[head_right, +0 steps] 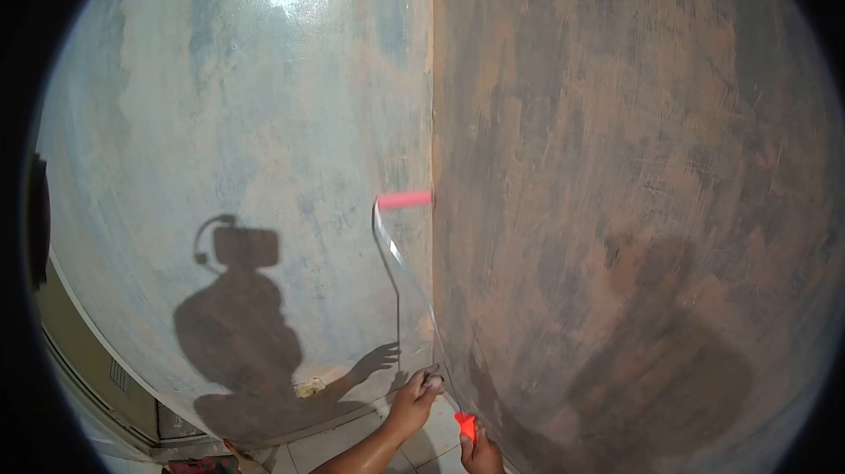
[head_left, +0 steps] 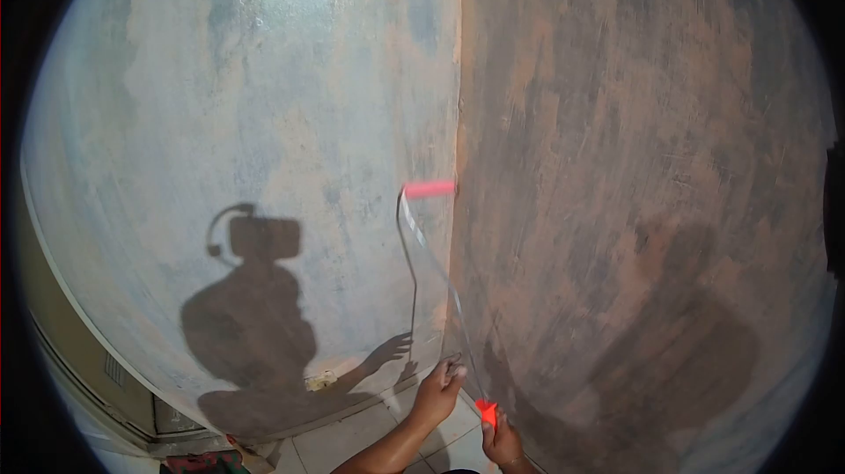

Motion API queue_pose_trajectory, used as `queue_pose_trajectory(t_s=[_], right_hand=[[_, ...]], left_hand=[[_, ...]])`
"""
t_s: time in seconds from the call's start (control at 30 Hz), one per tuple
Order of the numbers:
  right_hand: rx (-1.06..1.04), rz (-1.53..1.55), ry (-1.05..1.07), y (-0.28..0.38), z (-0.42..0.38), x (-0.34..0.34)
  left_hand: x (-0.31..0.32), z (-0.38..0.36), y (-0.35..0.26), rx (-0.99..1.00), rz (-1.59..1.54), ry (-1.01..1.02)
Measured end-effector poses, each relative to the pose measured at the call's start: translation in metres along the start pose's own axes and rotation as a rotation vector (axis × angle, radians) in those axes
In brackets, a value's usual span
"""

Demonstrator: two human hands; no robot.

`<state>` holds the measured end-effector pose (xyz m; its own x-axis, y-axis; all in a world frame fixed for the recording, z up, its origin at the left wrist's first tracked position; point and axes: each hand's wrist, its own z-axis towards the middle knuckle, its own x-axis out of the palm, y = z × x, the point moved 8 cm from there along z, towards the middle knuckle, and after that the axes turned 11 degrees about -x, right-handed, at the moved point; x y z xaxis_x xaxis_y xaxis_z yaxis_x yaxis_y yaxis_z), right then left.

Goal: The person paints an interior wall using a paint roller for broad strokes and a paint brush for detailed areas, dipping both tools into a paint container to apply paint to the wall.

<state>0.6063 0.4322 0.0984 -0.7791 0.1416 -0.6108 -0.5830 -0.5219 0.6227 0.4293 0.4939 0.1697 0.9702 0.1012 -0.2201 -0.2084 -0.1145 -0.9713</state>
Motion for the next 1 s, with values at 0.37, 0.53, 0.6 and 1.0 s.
queue_pose_trajectory(t_s=[0.37,0.53,0.6,1.0], right_hand=[[-0.072,-0.034,0.031,-0.049,0.028,0.019],[-0.04,-0.1,0.114,-0.07,-0.024,0.015],[-0.037,-0.077,0.073,-0.047,0.009,0.006],[-0.437,0.108,-0.439,0.179,0.302,-0.15]], left_hand=[[-0.126,-0.168,0.124,-0.291,0.166,-0.038],[-0.191,-0.238,0.155,-0.485,0.235,-0.236],[-0.21,-0.264,0.165,-0.583,0.26,-0.339],[-0.181,-0.247,0.12,-0.501,0.351,-0.366]])
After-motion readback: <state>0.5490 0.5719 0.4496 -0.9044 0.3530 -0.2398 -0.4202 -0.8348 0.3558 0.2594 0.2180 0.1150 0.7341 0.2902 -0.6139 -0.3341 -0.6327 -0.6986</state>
